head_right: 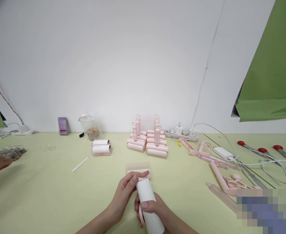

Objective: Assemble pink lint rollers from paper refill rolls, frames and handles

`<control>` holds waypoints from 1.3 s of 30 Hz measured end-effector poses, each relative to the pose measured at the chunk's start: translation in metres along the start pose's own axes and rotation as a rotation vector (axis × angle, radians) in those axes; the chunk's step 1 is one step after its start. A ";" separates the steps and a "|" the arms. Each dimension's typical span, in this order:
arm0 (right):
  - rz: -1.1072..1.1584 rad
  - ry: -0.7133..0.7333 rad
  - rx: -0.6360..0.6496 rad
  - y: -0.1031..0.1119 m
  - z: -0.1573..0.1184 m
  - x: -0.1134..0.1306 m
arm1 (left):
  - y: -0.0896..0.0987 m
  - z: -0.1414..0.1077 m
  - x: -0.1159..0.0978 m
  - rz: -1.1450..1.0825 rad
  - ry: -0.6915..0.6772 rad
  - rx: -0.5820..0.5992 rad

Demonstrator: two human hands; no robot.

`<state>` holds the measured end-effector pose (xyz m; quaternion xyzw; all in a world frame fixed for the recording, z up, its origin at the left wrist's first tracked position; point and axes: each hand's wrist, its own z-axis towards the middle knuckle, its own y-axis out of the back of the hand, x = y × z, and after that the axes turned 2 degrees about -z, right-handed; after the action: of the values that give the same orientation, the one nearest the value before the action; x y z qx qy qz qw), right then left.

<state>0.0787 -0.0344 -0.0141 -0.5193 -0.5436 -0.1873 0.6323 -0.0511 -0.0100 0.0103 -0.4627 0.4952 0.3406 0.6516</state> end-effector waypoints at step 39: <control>-0.212 0.237 -0.065 0.016 0.002 0.013 | 0.020 -0.004 0.017 0.558 -0.628 0.194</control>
<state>0.0948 -0.0219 -0.0106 -0.4534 -0.5104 -0.3304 0.6517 -0.0653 -0.0068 -0.0115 -0.1214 0.4090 0.5800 0.6940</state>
